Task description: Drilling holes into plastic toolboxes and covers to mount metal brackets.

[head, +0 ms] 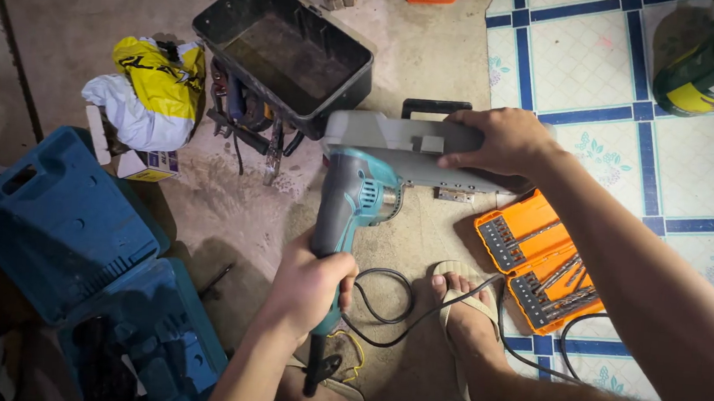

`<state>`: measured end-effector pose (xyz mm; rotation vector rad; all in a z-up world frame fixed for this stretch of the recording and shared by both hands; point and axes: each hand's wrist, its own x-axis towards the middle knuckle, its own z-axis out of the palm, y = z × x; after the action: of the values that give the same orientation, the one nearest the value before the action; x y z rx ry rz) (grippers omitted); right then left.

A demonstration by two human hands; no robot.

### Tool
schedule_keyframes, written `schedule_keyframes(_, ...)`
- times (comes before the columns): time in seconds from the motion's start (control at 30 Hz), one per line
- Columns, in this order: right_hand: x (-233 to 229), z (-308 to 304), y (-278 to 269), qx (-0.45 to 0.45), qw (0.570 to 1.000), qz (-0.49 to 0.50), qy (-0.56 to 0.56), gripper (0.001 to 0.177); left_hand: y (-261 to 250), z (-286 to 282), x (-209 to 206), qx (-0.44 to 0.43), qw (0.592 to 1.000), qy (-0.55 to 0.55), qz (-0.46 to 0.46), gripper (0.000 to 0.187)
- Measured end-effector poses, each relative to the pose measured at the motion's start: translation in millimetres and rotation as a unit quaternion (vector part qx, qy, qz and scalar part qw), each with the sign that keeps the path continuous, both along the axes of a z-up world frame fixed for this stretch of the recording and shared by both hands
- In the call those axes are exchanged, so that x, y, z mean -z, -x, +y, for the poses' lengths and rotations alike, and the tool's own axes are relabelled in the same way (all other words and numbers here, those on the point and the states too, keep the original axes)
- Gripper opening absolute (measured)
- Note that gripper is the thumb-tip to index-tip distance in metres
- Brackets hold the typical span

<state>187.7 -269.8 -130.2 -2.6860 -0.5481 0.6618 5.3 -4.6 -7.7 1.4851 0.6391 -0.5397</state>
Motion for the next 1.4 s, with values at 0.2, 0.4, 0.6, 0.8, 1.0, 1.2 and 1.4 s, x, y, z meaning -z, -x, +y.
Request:
schedule_keyframes(0.2,8,0,-4,-0.017,0.999,-0.032,0.027,0.093,-6,-10,7,-0.012,1.000,0.020,-0.020,0.005)
schedule_keyframes(0.4,9,-1,-6,-0.006,0.999,-0.016,0.040,0.095,-10,-12,10,0.001,0.999,0.014,-0.048,0.004)
schedule_keyframes(0.6,11,-1,-5,-0.002,0.999,-0.034,0.019,0.078,-17,-18,6,0.009,0.999,-0.006,-0.030,0.005)
schedule_keyframes(0.8,27,-6,-5,-0.011,0.992,-0.120,-0.039,0.045,-17,-20,11,0.009,0.999,-0.006,-0.031,0.006)
schedule_keyframes(1.0,27,-6,-5,-0.010,0.990,-0.128,-0.053,0.041,-19,-20,15,0.017,0.999,-0.013,-0.030,0.004)
schedule_keyframes(1.2,28,-6,-6,-0.007,0.992,-0.121,-0.045,0.042,-19,-20,14,0.027,0.999,-0.009,-0.037,0.004)
schedule_keyframes(1.4,31,-7,-6,-0.013,0.988,-0.139,-0.061,0.043,-20,-20,12,0.020,0.999,-0.007,-0.037,0.005)
